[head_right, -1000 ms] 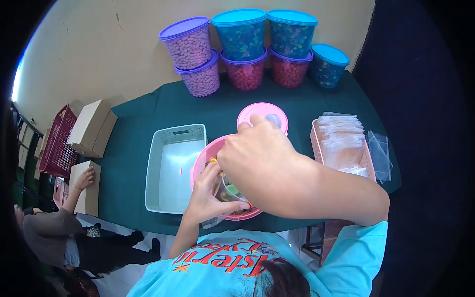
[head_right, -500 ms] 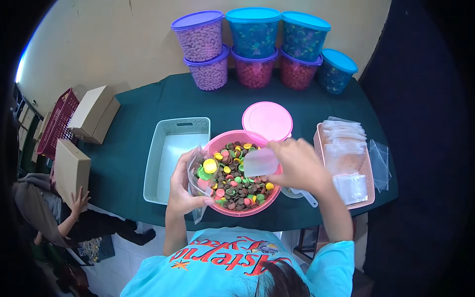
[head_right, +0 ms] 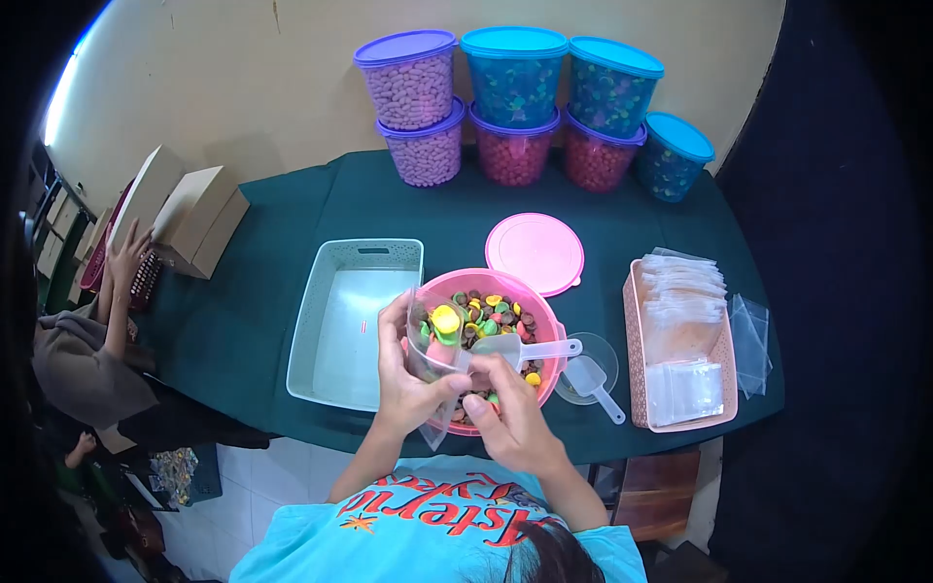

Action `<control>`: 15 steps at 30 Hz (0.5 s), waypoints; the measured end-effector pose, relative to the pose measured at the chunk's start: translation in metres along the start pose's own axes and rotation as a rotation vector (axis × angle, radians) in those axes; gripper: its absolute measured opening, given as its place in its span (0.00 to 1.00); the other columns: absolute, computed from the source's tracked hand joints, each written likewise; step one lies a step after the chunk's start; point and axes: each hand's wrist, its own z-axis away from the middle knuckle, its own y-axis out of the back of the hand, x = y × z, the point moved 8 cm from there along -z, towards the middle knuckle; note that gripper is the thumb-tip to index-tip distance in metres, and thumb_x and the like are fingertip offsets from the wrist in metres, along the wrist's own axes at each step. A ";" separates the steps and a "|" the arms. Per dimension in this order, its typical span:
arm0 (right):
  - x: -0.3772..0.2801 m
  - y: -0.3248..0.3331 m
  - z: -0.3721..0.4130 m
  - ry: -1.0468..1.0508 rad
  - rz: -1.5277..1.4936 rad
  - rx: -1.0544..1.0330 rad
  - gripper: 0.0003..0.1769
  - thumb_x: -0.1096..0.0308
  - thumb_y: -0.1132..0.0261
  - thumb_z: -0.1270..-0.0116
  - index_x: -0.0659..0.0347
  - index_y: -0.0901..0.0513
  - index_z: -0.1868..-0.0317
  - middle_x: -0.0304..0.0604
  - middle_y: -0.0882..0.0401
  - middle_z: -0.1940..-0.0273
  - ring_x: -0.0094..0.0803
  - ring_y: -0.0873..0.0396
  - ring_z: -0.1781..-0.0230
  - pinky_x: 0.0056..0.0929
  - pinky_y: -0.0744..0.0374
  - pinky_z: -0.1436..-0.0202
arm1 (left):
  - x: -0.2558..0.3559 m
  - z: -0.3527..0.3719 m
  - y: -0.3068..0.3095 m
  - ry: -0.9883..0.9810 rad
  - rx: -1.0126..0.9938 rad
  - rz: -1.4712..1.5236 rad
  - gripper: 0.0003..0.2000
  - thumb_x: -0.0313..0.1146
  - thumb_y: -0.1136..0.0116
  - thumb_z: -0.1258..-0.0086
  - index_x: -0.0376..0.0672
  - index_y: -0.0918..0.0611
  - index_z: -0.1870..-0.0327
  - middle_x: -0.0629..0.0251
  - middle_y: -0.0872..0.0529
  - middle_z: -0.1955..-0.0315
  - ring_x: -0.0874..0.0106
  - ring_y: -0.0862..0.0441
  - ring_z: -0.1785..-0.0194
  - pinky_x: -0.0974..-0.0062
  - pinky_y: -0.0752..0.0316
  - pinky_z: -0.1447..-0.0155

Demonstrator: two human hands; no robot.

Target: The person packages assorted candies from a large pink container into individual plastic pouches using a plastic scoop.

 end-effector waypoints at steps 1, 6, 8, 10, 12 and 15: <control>-0.001 0.002 0.000 0.060 0.018 0.101 0.16 0.66 0.48 0.36 0.69 0.32 0.52 0.50 0.28 0.62 0.37 0.25 0.64 0.30 0.27 0.61 | 0.001 0.000 0.001 -0.033 0.050 -0.063 0.48 0.49 0.29 0.58 0.34 0.44 0.39 0.58 0.39 0.48 0.66 0.38 0.42 0.69 0.40 0.39; 0.004 0.015 0.004 0.195 0.121 0.463 0.13 0.69 0.53 0.34 0.69 0.30 0.54 0.46 0.26 0.66 0.32 0.25 0.71 0.29 0.28 0.67 | 0.016 0.002 -0.004 -0.139 0.075 0.015 0.29 0.42 0.50 0.35 0.33 0.42 0.40 0.56 0.38 0.50 0.67 0.38 0.43 0.69 0.45 0.39; 0.009 0.024 0.007 0.167 0.132 0.457 0.16 0.65 0.58 0.30 0.69 0.32 0.52 0.39 0.26 0.69 0.19 0.30 0.73 0.19 0.32 0.71 | 0.023 0.003 0.002 -0.179 0.108 0.092 0.20 0.35 0.57 0.32 0.33 0.37 0.43 0.56 0.34 0.51 0.70 0.34 0.49 0.73 0.39 0.44; 0.001 0.035 0.011 0.307 0.065 0.547 0.17 0.63 0.59 0.29 0.69 0.31 0.53 0.37 0.26 0.72 0.18 0.29 0.75 0.16 0.33 0.73 | 0.019 0.006 0.004 -0.092 -0.020 0.132 0.15 0.33 0.58 0.32 0.33 0.31 0.49 0.59 0.30 0.55 0.76 0.30 0.57 0.78 0.34 0.53; 0.003 0.037 0.013 0.346 0.056 0.602 0.18 0.61 0.60 0.29 0.69 0.31 0.54 0.38 0.25 0.71 0.18 0.29 0.75 0.16 0.33 0.73 | 0.018 0.006 0.005 -0.149 -0.011 0.039 0.10 0.31 0.59 0.31 0.33 0.27 0.58 0.63 0.24 0.68 0.80 0.28 0.70 0.83 0.33 0.66; 0.003 0.030 0.013 0.360 0.119 0.565 0.20 0.62 0.59 0.29 0.72 0.34 0.49 0.44 0.24 0.64 0.25 0.26 0.71 0.22 0.28 0.69 | 0.007 0.012 0.002 -0.083 0.012 -0.005 0.09 0.30 0.58 0.32 0.34 0.26 0.64 0.68 0.26 0.80 0.81 0.30 0.79 0.82 0.36 0.74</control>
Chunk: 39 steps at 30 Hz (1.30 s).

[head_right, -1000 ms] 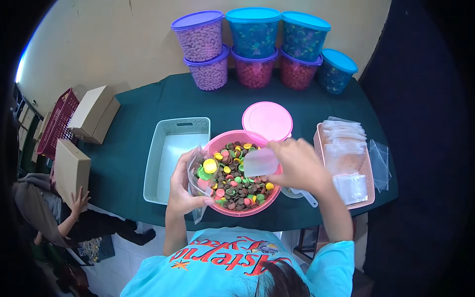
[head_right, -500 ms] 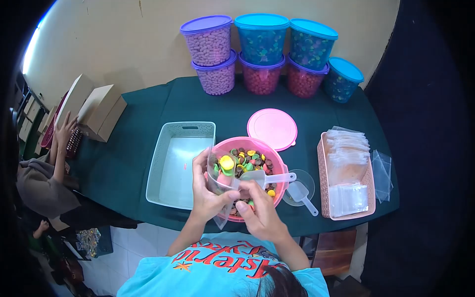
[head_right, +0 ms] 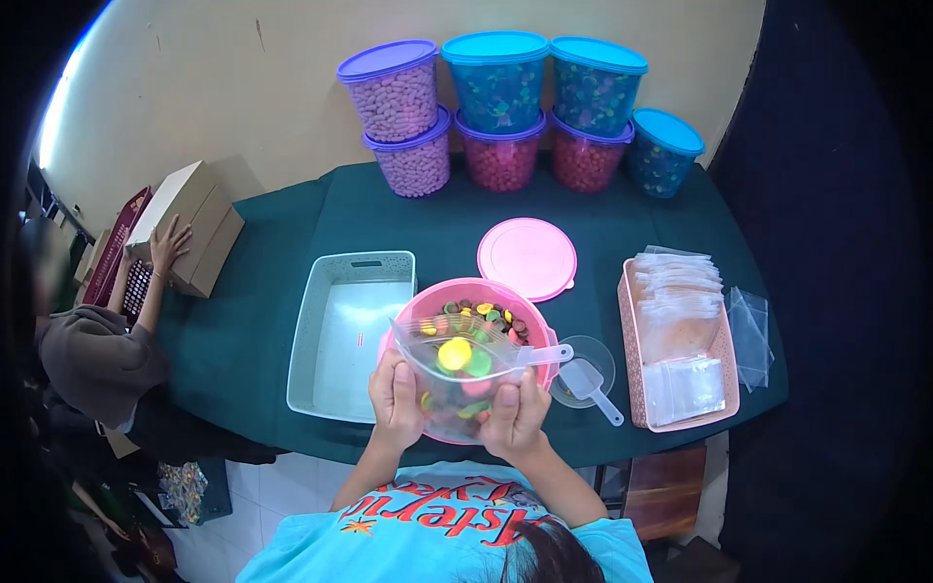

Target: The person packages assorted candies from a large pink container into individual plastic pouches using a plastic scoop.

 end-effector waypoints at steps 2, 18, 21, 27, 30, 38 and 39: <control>-0.001 -0.003 0.007 0.103 0.070 -0.010 0.20 0.62 0.59 0.29 0.72 0.35 0.48 0.44 0.23 0.66 0.27 0.25 0.72 0.25 0.27 0.69 | 0.016 0.001 -0.006 -0.166 0.023 -0.116 0.08 0.30 0.57 0.32 0.35 0.27 0.69 0.69 0.29 0.87 0.81 0.33 0.84 0.81 0.38 0.79; 0.034 0.002 -0.007 -0.318 -0.154 0.073 0.14 0.66 0.53 0.31 0.63 0.33 0.74 0.28 0.38 0.84 0.11 0.45 0.85 0.17 0.45 0.84 | -0.019 0.011 0.004 0.211 0.002 0.188 0.08 0.34 0.51 0.33 0.37 0.29 0.63 0.68 0.26 0.72 0.84 0.32 0.73 0.85 0.36 0.70; 0.036 -0.003 -0.001 -0.398 -0.154 -0.056 0.13 0.66 0.52 0.31 0.62 0.33 0.74 0.28 0.38 0.84 0.11 0.44 0.84 0.17 0.45 0.84 | -0.019 0.008 -0.006 0.242 -0.101 0.428 0.19 0.32 0.42 0.39 0.36 0.34 0.51 0.63 0.25 0.60 0.77 0.26 0.59 0.81 0.30 0.55; 0.043 -0.006 0.015 -0.472 -0.243 -0.159 0.09 0.67 0.49 0.33 0.62 0.31 0.70 0.32 0.33 0.81 0.13 0.38 0.79 0.18 0.38 0.78 | -0.036 0.021 -0.014 0.560 -0.173 0.518 0.25 0.22 0.38 0.47 0.32 0.33 0.48 0.58 0.23 0.55 0.70 0.23 0.52 0.72 0.28 0.46; 0.042 -0.008 0.023 -0.547 -0.318 -0.243 0.08 0.67 0.46 0.36 0.63 0.32 0.67 0.35 0.31 0.75 0.14 0.33 0.75 0.18 0.34 0.73 | -0.043 0.023 -0.003 0.546 -0.119 0.541 0.23 0.21 0.38 0.47 0.32 0.31 0.49 0.58 0.21 0.59 0.72 0.22 0.54 0.73 0.27 0.48; 0.028 -0.014 0.039 -0.526 -0.132 -0.559 0.23 0.72 0.31 0.50 0.67 0.30 0.56 0.44 0.24 0.61 0.26 0.22 0.60 0.25 0.24 0.58 | -0.048 0.024 0.006 0.526 0.033 0.578 0.23 0.23 0.39 0.45 0.33 0.32 0.47 0.59 0.21 0.59 0.73 0.23 0.55 0.74 0.27 0.50; 0.030 -0.014 0.040 -0.526 -0.131 -0.556 0.23 0.72 0.31 0.50 0.67 0.30 0.56 0.44 0.24 0.61 0.26 0.22 0.60 0.25 0.24 0.58 | -0.049 0.024 0.005 0.523 0.050 0.604 0.23 0.23 0.39 0.44 0.34 0.32 0.46 0.59 0.21 0.58 0.73 0.24 0.54 0.74 0.28 0.48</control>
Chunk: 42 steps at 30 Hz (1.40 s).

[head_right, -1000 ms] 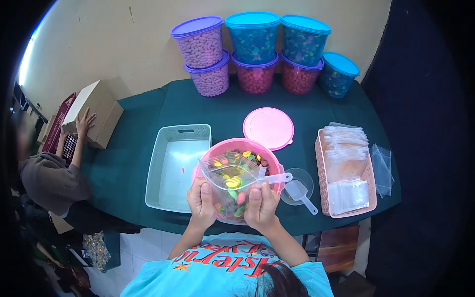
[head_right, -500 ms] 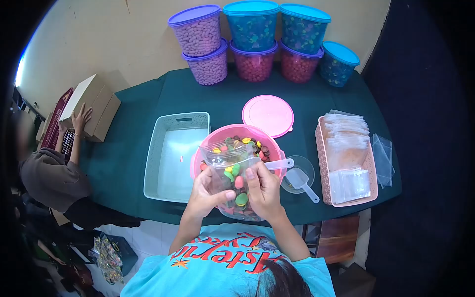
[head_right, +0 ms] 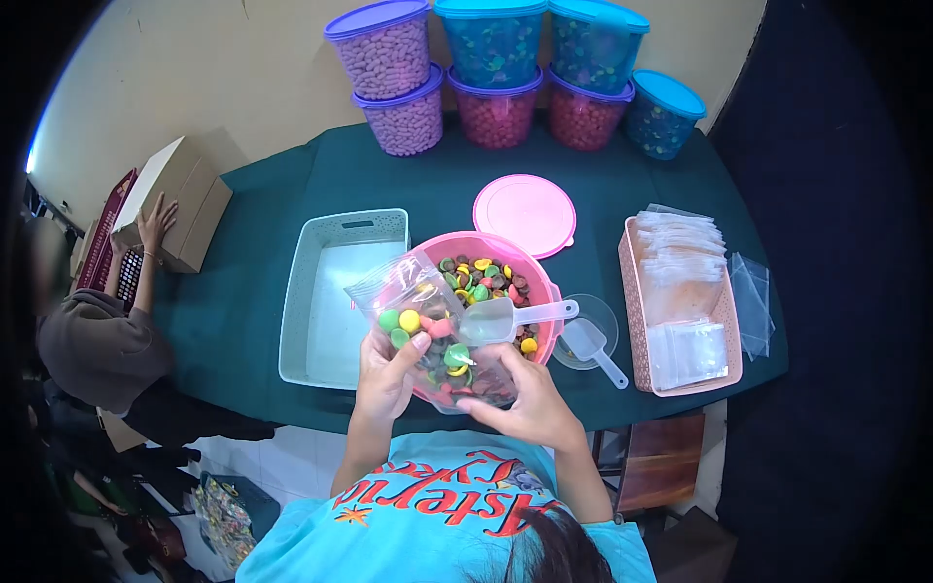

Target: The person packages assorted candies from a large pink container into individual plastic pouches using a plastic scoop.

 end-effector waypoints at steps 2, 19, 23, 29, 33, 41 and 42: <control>0.010 0.004 0.001 -0.050 -0.172 0.067 0.21 0.75 0.32 0.50 0.67 0.30 0.56 0.44 0.24 0.61 0.25 0.22 0.62 0.24 0.23 0.58 | 0.000 -0.001 -0.004 0.015 0.006 0.035 0.26 0.24 0.40 0.43 0.34 0.34 0.43 0.61 0.22 0.58 0.73 0.24 0.53 0.74 0.28 0.47; 0.013 0.007 0.007 -0.087 -0.287 0.101 0.21 0.77 0.33 0.49 0.66 0.30 0.55 0.41 0.24 0.61 0.22 0.23 0.63 0.21 0.23 0.59 | 0.001 0.006 -0.029 0.013 -0.137 -0.293 0.18 0.23 0.39 0.44 0.31 0.29 0.52 0.60 0.21 0.60 0.74 0.22 0.57 0.75 0.26 0.53; 0.011 0.008 0.005 -0.087 -0.324 0.130 0.21 0.77 0.33 0.49 0.66 0.30 0.55 0.41 0.24 0.61 0.23 0.22 0.63 0.21 0.23 0.60 | -0.006 0.002 -0.019 0.010 -0.021 -0.121 0.17 0.23 0.40 0.43 0.32 0.28 0.53 0.60 0.20 0.60 0.74 0.23 0.56 0.74 0.27 0.51; 0.011 0.000 0.005 -0.109 -0.341 0.009 0.21 0.77 0.33 0.48 0.66 0.31 0.54 0.42 0.24 0.59 0.24 0.22 0.62 0.23 0.23 0.58 | 0.002 0.003 -0.022 0.004 -0.112 -0.289 0.15 0.26 0.43 0.40 0.32 0.27 0.54 0.61 0.20 0.60 0.74 0.22 0.58 0.76 0.27 0.53; 0.012 0.003 0.009 -0.124 -0.380 0.098 0.20 0.77 0.33 0.48 0.66 0.30 0.55 0.42 0.24 0.60 0.23 0.22 0.62 0.23 0.24 0.57 | -0.015 0.003 -0.013 0.207 -0.039 -0.188 0.15 0.26 0.41 0.41 0.31 0.27 0.54 0.60 0.20 0.60 0.75 0.22 0.58 0.77 0.27 0.54; 0.017 0.007 0.009 -0.085 -0.424 0.085 0.18 0.75 0.38 0.43 0.68 0.32 0.53 0.45 0.27 0.57 0.24 0.26 0.57 0.24 0.23 0.58 | -0.014 0.009 -0.021 0.212 -0.160 -0.264 0.16 0.27 0.41 0.41 0.30 0.28 0.54 0.57 0.20 0.62 0.75 0.20 0.64 0.80 0.23 0.64; 0.015 0.014 0.006 -0.061 -0.514 0.184 0.18 0.76 0.39 0.43 0.68 0.32 0.53 0.46 0.28 0.56 0.25 0.27 0.55 0.24 0.23 0.57 | -0.019 0.008 -0.018 0.242 -0.164 -0.267 0.17 0.27 0.41 0.41 0.29 0.28 0.54 0.57 0.20 0.63 0.74 0.20 0.64 0.79 0.22 0.65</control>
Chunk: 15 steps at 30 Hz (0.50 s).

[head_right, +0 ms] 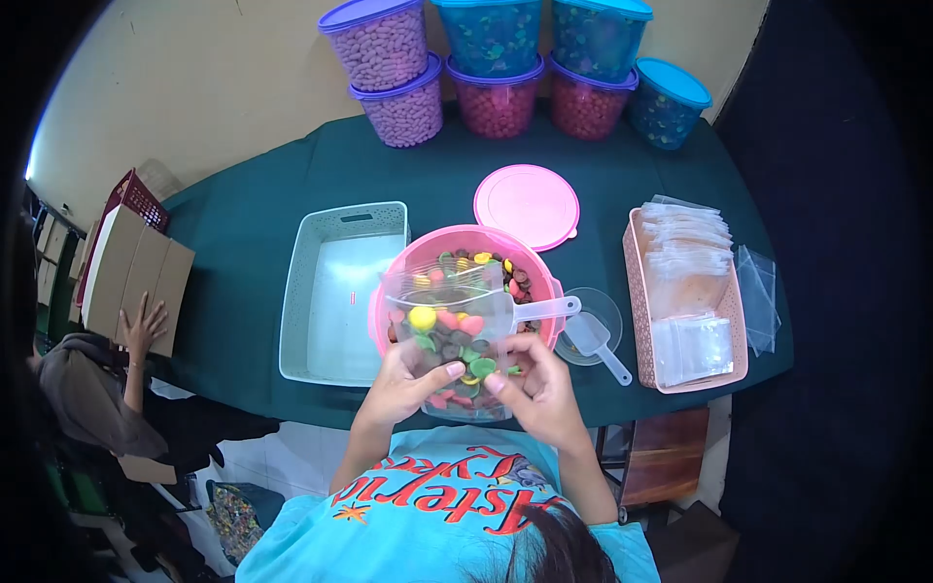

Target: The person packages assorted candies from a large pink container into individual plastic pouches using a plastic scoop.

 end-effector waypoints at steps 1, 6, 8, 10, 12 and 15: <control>0.000 0.004 -0.003 0.019 0.009 0.018 0.16 0.75 0.41 0.40 0.68 0.32 0.52 0.48 0.29 0.53 0.25 0.28 0.53 0.24 0.25 0.54 | -0.006 -0.001 0.001 0.029 -0.007 -0.002 0.17 0.27 0.40 0.42 0.29 0.29 0.53 0.57 0.20 0.63 0.73 0.20 0.65 0.78 0.21 0.65; -0.013 0.005 -0.037 0.144 0.045 0.103 0.14 0.69 0.44 0.37 0.68 0.30 0.54 0.46 0.26 0.54 0.25 0.27 0.55 0.23 0.26 0.54 | 0.007 -0.005 -0.008 0.056 -0.108 -0.135 0.19 0.28 0.40 0.42 0.30 0.30 0.52 0.58 0.21 0.62 0.75 0.21 0.64 0.79 0.22 0.64; 0.002 0.014 -0.051 0.107 -0.094 0.158 0.10 0.69 0.43 0.37 0.66 0.27 0.59 0.43 0.23 0.61 0.22 0.24 0.60 0.21 0.26 0.56 | 0.008 -0.011 -0.013 0.097 -0.127 -0.131 0.20 0.28 0.40 0.42 0.30 0.30 0.51 0.59 0.21 0.61 0.76 0.22 0.63 0.80 0.23 0.63; 0.003 0.014 -0.058 0.116 -0.102 0.159 0.06 0.73 0.46 0.38 0.66 0.27 0.61 0.44 0.23 0.63 0.26 0.23 0.63 0.24 0.24 0.56 | 0.025 -0.023 0.004 -0.317 0.059 0.008 0.20 0.28 0.40 0.41 0.33 0.31 0.50 0.62 0.22 0.61 0.77 0.22 0.63 0.81 0.27 0.57; 0.015 0.015 -0.060 0.069 -0.143 0.181 0.06 0.73 0.44 0.39 0.64 0.26 0.62 0.39 0.22 0.67 0.20 0.24 0.66 0.20 0.25 0.60 | 0.025 -0.031 0.029 -0.334 0.190 -0.013 0.12 0.28 0.43 0.39 0.36 0.27 0.57 0.68 0.22 0.68 0.80 0.24 0.67 0.83 0.29 0.57; 0.020 0.007 -0.059 0.054 -0.129 0.134 0.08 0.73 0.45 0.40 0.65 0.26 0.60 0.39 0.23 0.66 0.19 0.24 0.67 0.20 0.25 0.62 | 0.022 -0.034 0.049 -0.267 0.308 0.058 0.05 0.28 0.46 0.37 0.41 0.27 0.73 0.73 0.24 0.77 0.87 0.30 0.73 0.86 0.33 0.68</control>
